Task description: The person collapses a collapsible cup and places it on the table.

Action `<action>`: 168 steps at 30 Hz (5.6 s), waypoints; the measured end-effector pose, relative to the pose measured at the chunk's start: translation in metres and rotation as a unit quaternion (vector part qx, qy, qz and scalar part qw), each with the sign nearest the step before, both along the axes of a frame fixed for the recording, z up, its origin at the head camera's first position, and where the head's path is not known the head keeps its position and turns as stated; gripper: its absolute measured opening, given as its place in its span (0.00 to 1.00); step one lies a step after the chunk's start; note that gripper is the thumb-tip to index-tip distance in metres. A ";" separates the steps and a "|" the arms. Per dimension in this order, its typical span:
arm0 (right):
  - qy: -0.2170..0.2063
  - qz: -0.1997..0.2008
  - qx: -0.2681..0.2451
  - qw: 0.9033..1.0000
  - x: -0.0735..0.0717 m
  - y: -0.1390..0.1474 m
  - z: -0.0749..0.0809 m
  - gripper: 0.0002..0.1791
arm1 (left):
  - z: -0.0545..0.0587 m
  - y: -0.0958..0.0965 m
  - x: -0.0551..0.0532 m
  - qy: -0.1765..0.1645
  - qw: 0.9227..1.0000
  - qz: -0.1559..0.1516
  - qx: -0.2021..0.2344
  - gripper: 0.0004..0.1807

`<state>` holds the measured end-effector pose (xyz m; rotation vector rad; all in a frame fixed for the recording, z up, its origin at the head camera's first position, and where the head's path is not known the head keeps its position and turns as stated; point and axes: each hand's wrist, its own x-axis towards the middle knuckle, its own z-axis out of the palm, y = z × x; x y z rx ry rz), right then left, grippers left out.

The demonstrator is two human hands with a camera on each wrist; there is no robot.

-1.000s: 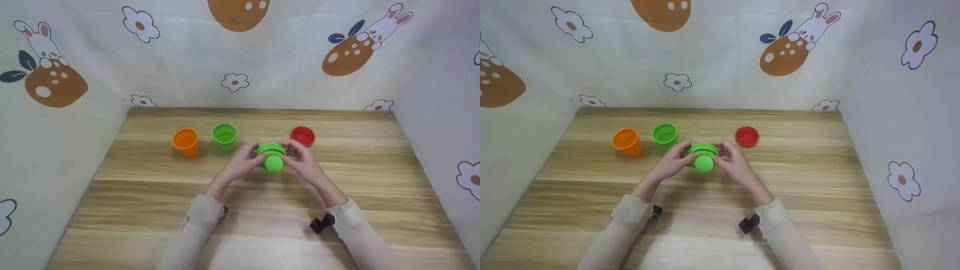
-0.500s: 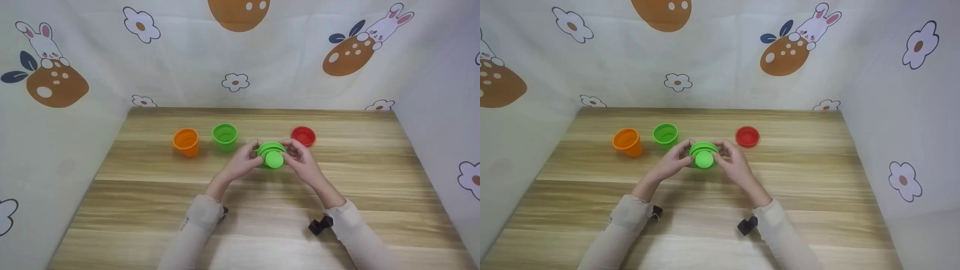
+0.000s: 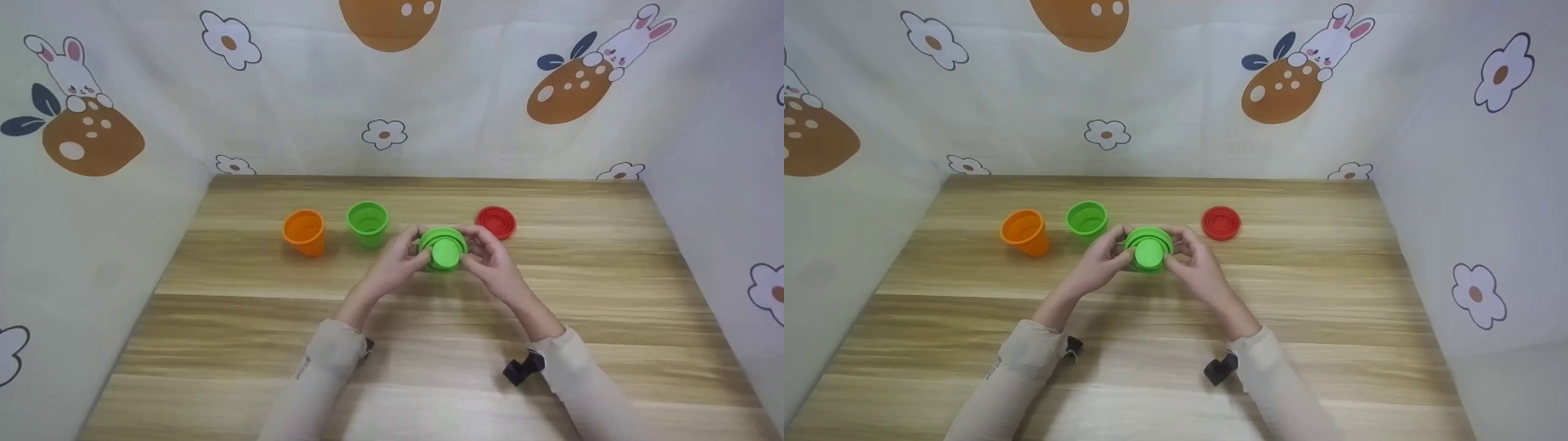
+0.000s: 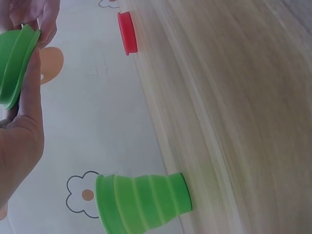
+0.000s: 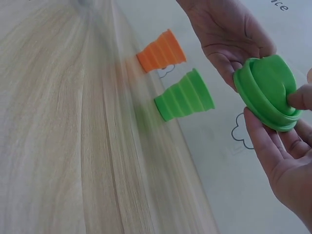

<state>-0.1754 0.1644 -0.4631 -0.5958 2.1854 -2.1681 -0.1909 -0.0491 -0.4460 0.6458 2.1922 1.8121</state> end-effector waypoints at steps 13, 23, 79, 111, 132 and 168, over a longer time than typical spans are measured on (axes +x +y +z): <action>-0.018 -0.064 0.005 0.998 0.000 -0.009 0.003 0.24 | 0.000 0.002 0.001 0.010 1.000 -0.010 -0.010 0.24; -0.004 -0.029 0.013 0.999 0.002 -0.008 0.003 0.27 | 0.000 0.005 0.002 0.013 1.000 0.009 -0.011 0.22; -0.036 -0.030 0.032 0.998 0.005 -0.018 0.005 0.33 | 0.001 0.011 0.004 0.039 0.993 0.077 -0.084 0.28; -0.040 -0.020 0.013 0.999 0.001 -0.007 0.000 0.24 | 0.000 -0.003 0.003 0.073 0.996 0.040 -0.025 0.18; -0.160 -0.008 -0.013 0.987 -0.004 0.003 -0.006 0.17 | -0.002 0.000 0.002 0.037 0.994 0.096 -0.029 0.14; -0.091 -0.036 0.025 0.995 -0.036 0.012 -0.013 0.38 | -0.010 0.011 -0.025 -0.015 0.995 0.096 -0.027 0.33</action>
